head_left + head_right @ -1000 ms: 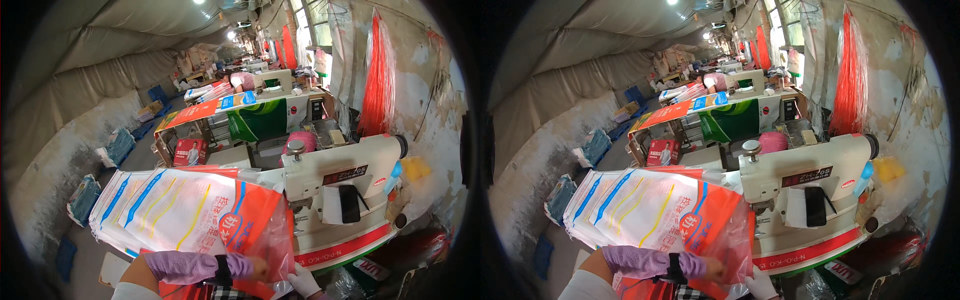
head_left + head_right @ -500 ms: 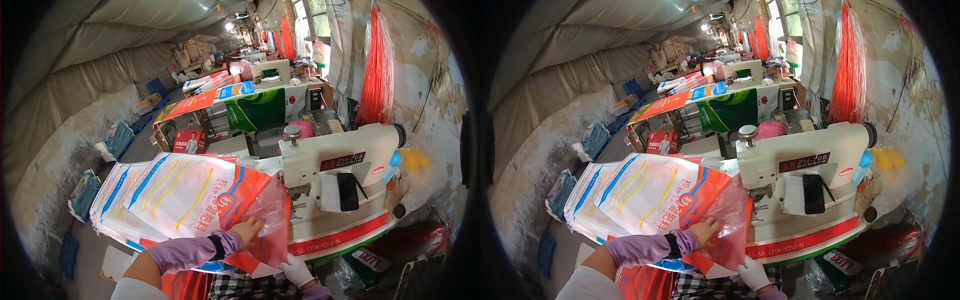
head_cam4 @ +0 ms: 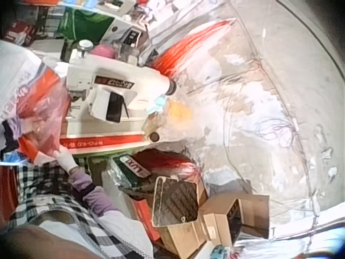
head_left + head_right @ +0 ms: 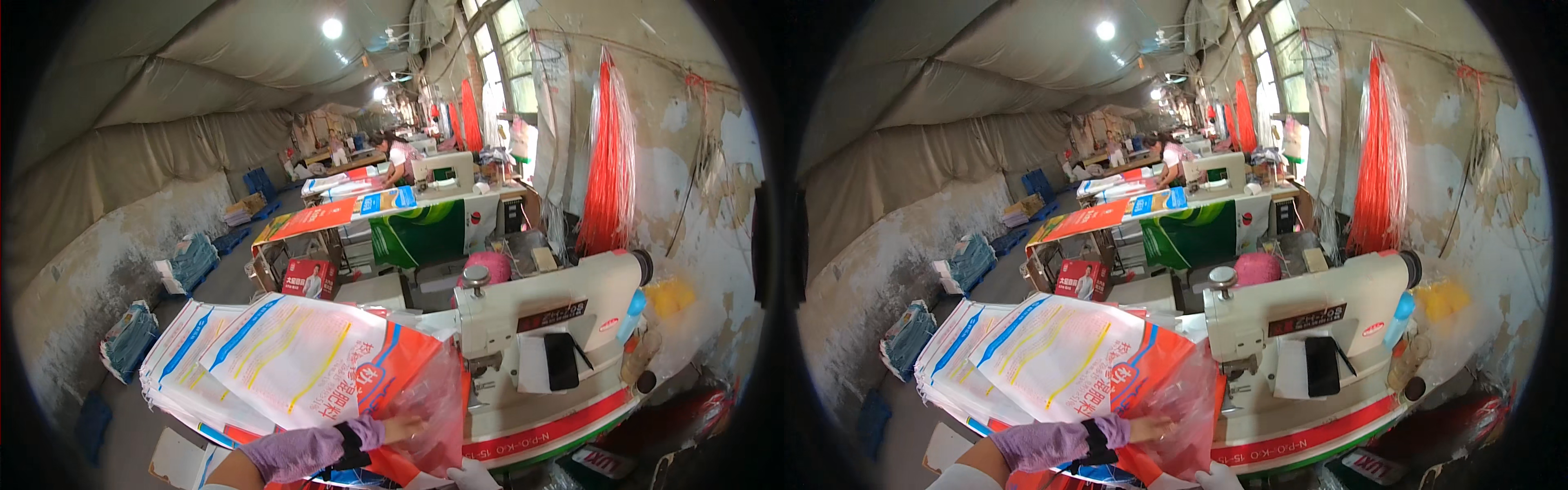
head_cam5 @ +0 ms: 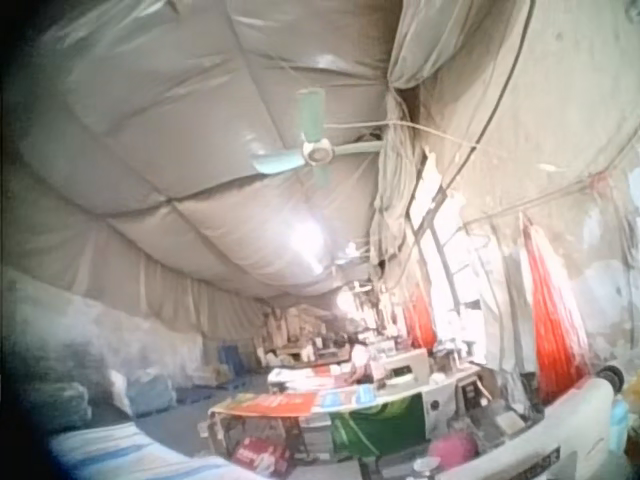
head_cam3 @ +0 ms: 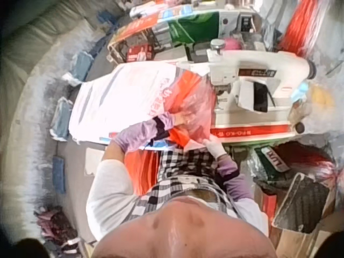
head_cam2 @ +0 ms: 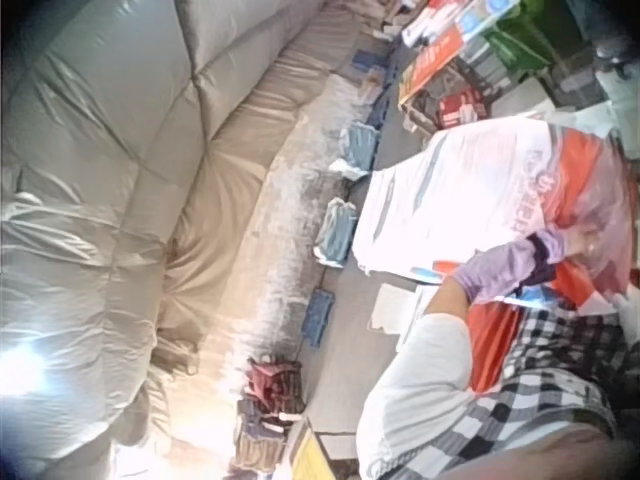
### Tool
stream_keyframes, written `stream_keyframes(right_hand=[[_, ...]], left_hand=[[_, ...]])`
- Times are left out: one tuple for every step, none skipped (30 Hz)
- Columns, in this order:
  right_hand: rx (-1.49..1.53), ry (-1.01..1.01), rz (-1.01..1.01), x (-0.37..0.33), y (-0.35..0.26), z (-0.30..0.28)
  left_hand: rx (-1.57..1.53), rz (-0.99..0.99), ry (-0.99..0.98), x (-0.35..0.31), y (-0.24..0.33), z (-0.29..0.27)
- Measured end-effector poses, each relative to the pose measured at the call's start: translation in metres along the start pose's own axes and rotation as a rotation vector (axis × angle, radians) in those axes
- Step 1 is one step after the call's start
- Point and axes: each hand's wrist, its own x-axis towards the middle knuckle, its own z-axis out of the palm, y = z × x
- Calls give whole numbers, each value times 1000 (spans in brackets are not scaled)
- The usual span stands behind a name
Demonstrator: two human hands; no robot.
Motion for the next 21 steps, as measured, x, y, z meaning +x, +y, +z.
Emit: stream_keyframes(right_hand=[[-21,95,1,2,28,-6],[-20,105,6,7,33,-9],[-71,68,3,13,26,-6],[-121,33,17,14,22,-5],[-142,46,-25,12,12,-5],[-154,33,-25,9,-5,-5],[-122,11,68,3,-23,-3],[-94,3,163,0,-32,-7],[-241,148,36,0,-10,-2],[-187,107,114,-4,10,-8],[-124,69,152,-8,8,-9],[-61,42,192,-8,7,-8],[-56,36,170,2,7,-7],[-27,30,185,9,14,-6],[6,23,212,9,25,-6],[40,14,239,10,35,-5],[54,17,208,17,42,-3],[-48,27,206,13,23,-10],[-5,38,243,11,19,-11],[33,49,276,13,18,-11],[45,49,291,14,12,-15]], left_hand=[[-316,-329,-348,68,38,-47],[-436,-745,-642,127,83,-122],[-429,-765,-625,132,85,-126],[-253,-753,-727,137,87,-122],[-80,-728,-827,140,88,-116],[-86,-741,-815,136,84,-111],[14,-682,-756,131,79,-102],[115,-611,-692,131,73,-91],[137,-542,-520,128,68,-85],[138,-538,-505,126,65,-78],[-144,-518,-454,118,63,-70],[-424,-476,-398,108,57,-60],[-1042,-514,-160,83,50,-38],[-1043,-515,-170,78,44,-41],[-1367,-934,-173,75,46,-41],[-1664,-1378,-169,70,48,-40],[-1560,-1310,-135,51,40,-26],[-1584,-1316,-180,67,49,-27],[-1282,-1356,-401,100,58,-50],[-968,-1355,-599,123,61,-66],[-977,-1358,-618,127,60,-66]])
